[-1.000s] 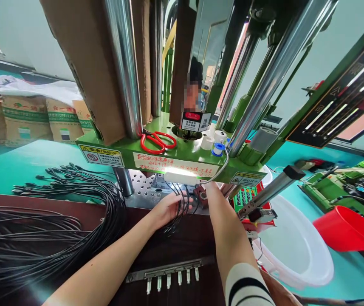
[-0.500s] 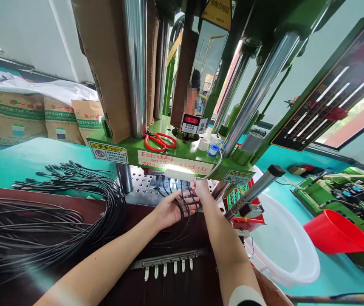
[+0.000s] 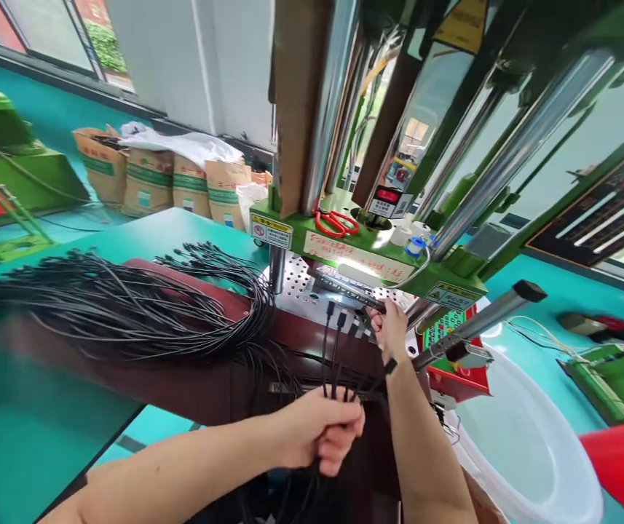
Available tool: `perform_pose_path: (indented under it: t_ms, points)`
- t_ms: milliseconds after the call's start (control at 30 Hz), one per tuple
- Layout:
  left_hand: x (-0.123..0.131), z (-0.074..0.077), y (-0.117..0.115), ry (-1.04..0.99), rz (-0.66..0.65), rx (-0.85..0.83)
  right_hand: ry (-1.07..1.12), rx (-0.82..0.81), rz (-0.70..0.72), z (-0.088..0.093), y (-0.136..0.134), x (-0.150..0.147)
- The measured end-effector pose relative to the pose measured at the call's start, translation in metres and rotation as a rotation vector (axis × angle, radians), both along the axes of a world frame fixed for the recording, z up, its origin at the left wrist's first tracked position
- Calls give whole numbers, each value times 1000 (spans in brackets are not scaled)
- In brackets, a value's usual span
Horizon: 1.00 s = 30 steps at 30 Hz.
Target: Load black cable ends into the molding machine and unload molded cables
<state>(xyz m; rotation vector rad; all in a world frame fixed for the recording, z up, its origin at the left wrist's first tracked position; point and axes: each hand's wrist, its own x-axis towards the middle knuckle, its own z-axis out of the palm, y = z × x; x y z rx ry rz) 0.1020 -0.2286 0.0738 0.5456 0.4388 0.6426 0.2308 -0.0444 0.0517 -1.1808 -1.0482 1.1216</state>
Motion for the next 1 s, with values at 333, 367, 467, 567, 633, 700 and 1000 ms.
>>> perform_pose_path:
  t_ms: [333, 367, 467, 567, 633, 700, 1000]
  points:
    - [-212, 76, 76, 252, 1574, 459, 38, -82, -30, -29, -43, 39]
    - [-232, 70, 94, 512, 1686, 462, 10, -102, -24, -34, -45, 44]
    - [-271, 32, 135, 999, 1633, 351, -75, -135, 9, -44, -51, 54]
    - [-287, -13, 152, 1208, 1479, 282, -163, -147, 139, -45, -56, 63]
    - [-291, -32, 156, 1354, 1373, 267, -327, -127, 229, -43, -58, 68]
    - [-292, -41, 161, 1479, 1247, 273, -598, -59, 259, -41, -56, 73]
    - [-293, -22, 132, 1658, 661, 657, -1275, 291, 285, -32, -45, 63]
